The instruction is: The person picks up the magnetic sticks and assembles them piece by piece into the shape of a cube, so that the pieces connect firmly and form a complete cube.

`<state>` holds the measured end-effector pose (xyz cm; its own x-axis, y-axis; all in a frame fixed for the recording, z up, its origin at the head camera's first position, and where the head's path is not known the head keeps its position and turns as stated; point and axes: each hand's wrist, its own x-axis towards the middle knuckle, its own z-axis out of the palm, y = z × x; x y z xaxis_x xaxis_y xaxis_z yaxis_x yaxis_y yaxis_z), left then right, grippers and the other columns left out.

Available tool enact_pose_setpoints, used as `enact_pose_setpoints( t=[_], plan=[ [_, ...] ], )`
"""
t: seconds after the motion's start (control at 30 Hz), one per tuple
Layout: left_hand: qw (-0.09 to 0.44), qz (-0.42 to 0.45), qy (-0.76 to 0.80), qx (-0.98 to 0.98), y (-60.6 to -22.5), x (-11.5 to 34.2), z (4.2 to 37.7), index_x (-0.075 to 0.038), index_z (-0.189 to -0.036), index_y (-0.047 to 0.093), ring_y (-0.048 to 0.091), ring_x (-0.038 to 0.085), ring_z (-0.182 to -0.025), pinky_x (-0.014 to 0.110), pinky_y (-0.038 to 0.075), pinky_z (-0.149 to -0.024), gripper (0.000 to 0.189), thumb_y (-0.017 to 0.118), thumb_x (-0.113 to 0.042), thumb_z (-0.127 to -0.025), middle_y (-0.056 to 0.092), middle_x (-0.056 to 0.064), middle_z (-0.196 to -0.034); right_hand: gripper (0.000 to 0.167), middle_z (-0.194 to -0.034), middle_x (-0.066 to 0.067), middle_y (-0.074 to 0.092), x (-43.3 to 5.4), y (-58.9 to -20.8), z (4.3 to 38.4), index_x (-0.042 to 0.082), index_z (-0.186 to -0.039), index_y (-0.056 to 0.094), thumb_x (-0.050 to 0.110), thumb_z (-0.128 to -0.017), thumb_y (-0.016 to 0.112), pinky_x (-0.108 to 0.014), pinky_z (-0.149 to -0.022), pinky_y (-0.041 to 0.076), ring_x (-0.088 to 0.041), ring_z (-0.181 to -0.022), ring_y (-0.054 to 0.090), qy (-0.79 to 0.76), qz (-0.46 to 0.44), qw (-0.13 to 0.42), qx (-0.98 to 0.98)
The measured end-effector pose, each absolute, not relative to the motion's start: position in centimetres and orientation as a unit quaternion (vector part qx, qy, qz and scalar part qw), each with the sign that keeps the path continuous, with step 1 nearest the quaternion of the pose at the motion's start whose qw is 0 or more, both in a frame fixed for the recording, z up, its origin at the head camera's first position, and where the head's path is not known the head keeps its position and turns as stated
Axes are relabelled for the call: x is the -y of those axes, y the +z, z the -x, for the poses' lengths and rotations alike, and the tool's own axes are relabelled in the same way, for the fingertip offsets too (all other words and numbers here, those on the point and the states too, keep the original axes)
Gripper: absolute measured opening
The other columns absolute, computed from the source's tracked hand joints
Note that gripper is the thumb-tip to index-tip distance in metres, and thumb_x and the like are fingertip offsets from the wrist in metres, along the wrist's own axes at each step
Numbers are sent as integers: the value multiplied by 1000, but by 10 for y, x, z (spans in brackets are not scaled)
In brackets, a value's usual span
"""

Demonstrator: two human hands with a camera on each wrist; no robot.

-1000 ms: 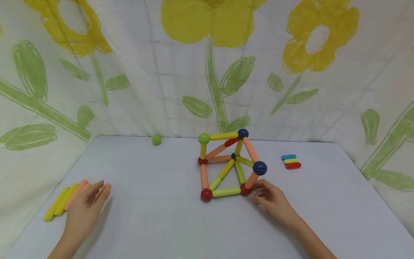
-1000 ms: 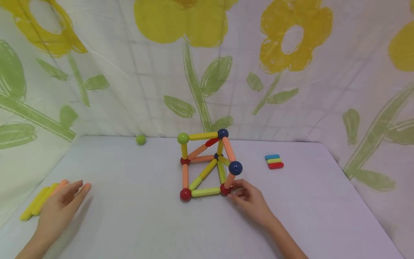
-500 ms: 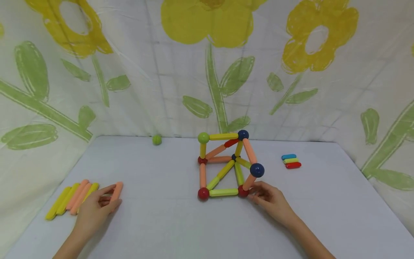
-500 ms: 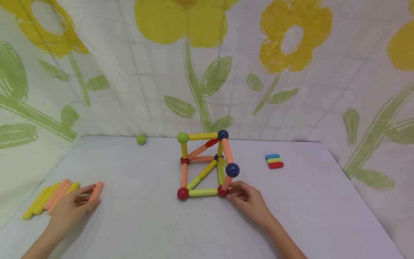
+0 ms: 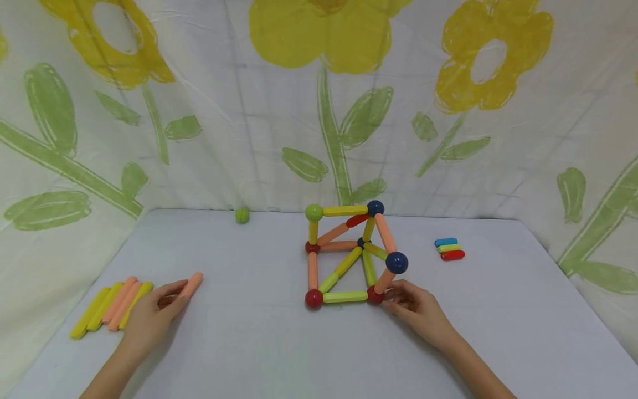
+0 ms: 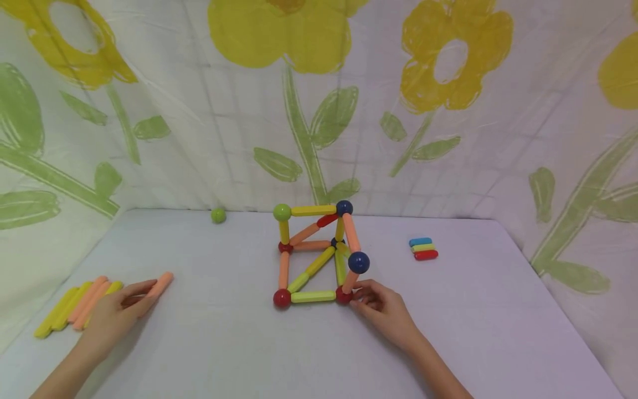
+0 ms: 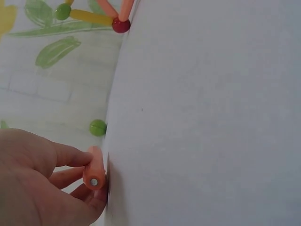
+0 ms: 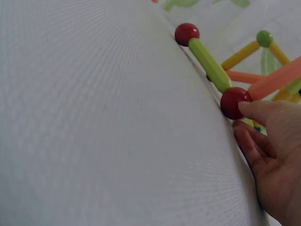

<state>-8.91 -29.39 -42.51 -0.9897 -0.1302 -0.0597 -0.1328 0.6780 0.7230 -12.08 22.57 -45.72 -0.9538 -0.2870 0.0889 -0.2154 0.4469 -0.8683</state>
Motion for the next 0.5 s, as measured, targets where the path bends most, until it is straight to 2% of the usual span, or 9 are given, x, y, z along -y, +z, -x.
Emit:
enact_pose_setpoints(
  t=[0.1,0.2,0.3,0.33,0.5],
  plan=[
    [20,72,417,-906,-421,289,100,9,-150,50,52,-14,-94,12,52,-75,51,58,-22,-110,57,30,-147,30,-112,-9,73,-226,-457,121,5,-127,67,6,-98,74,-20,-80,58,-8,-92,63,-504,150,34,-850],
    [30,77,431,-898,-417,283,114,10,-151,48,62,8,-109,10,51,-76,51,54,-19,-111,54,32,-149,30,-113,-9,73,-226,-457,121,5,-128,67,7,-98,74,-20,-80,58,-8,-92,63,-503,152,35,-850],
    [38,82,441,-893,-413,276,131,10,-152,47,57,35,-127,8,47,-76,50,51,-19,-112,51,33,-151,31,-114,-10,73,-226,-457,120,6,-128,67,7,-98,73,-20,-80,58,-8,-92,63,-503,151,37,-850],
    [38,85,444,-891,-412,273,137,11,-152,47,53,40,-131,8,46,-76,51,51,-20,-112,50,33,-152,30,-114,-10,73,-226,-457,120,5,-128,67,7,-98,73,-20,-80,58,-9,-93,63,-504,150,37,-850],
    [32,99,461,-881,-408,262,165,12,-150,47,49,43,-136,9,44,-75,50,52,-17,-111,48,34,-153,30,-114,-9,73,-226,-457,120,6,-128,68,8,-99,73,-20,-81,58,-9,-93,63,-506,147,40,-849]
  ],
)
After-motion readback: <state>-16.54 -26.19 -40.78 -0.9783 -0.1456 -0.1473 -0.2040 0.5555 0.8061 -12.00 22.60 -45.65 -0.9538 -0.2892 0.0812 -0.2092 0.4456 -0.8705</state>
